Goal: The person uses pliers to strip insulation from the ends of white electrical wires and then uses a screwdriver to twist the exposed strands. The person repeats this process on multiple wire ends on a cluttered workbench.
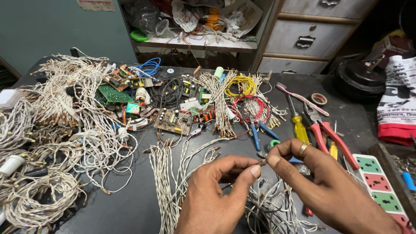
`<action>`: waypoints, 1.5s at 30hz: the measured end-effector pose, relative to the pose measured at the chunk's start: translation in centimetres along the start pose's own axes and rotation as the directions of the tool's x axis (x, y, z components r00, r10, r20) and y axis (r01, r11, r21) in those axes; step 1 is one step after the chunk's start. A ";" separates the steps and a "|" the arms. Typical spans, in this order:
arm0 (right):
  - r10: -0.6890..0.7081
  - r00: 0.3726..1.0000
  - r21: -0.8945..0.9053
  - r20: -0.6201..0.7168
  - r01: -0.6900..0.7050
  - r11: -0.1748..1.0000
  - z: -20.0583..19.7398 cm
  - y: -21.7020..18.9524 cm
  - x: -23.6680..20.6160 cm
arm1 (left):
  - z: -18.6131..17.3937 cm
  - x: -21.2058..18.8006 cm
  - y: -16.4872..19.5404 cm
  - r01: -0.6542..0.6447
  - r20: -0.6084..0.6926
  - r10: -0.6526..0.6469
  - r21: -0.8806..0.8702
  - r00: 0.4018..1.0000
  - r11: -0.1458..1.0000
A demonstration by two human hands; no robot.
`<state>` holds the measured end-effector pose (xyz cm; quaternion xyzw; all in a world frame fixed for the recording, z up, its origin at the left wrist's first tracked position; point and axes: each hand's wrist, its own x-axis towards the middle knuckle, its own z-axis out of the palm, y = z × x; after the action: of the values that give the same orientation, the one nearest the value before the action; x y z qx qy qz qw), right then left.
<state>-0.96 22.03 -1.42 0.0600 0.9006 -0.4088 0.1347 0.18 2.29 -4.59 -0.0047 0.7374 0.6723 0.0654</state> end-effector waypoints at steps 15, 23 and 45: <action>0.020 1.000 -0.056 0.013 -0.019 0.998 -0.3 0.3 -0.1 | 0.2 0.1 -0.7 -0.026 0.047 0.028 -0.037 0.999 0.999; -0.007 1.000 -0.044 0.020 0.008 0.999 -0.5 0.0 -0.1 | 0.4 0.4 -1.4 -0.015 0.076 0.024 -0.115 0.997 0.993; -0.153 0.988 0.010 -0.022 0.153 0.988 -0.6 2.0 0.2 | 0.2 1.2 -2.9 0.102 0.181 -0.044 -0.325 0.982 0.940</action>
<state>-0.85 23.74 -2.55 -0.0042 0.9016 -0.4224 0.0928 -0.76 2.32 -7.62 0.0145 0.6043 0.7821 0.1517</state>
